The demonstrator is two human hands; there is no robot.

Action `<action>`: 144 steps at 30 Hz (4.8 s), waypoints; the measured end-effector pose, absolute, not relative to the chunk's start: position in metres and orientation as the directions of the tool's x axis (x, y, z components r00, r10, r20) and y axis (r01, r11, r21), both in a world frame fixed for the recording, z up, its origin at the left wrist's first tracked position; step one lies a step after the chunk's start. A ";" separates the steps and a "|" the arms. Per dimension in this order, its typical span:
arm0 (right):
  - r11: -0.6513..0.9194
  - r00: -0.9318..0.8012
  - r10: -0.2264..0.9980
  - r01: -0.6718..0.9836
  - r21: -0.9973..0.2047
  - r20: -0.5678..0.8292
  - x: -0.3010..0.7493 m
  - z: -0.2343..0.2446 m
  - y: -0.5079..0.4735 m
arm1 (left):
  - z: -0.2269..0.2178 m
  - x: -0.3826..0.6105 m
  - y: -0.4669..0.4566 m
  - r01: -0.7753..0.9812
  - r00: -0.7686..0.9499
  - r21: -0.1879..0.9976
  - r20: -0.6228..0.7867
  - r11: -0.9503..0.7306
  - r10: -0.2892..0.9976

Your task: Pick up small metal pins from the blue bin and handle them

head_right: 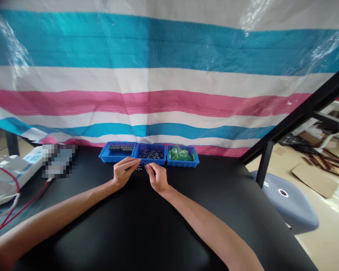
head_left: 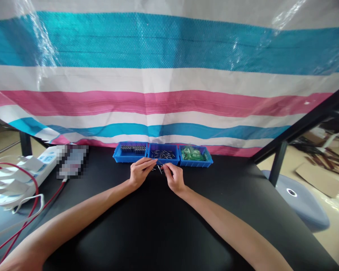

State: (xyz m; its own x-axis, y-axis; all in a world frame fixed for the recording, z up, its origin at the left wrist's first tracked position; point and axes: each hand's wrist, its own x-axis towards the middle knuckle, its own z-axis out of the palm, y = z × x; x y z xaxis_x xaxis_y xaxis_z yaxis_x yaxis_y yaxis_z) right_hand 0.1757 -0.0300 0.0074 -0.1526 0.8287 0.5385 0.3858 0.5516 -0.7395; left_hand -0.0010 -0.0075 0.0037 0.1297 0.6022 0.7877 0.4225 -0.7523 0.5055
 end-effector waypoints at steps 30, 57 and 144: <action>0.581 -0.124 0.802 0.384 -0.717 0.584 0.173 0.003 -0.030 | 0.005 0.000 -0.009 0.425 0.122 0.524 0.775 -0.738 0.620; 0.556 -0.321 0.830 0.431 -0.711 0.455 0.175 0.005 -0.029 | 0.004 -0.001 -0.009 0.399 0.168 0.500 0.784 -0.769 0.597; 0.661 -0.352 0.748 0.469 -0.585 0.563 0.173 0.003 -0.029 | 0.000 -0.001 -0.005 0.401 0.220 0.464 0.788 -0.790 0.574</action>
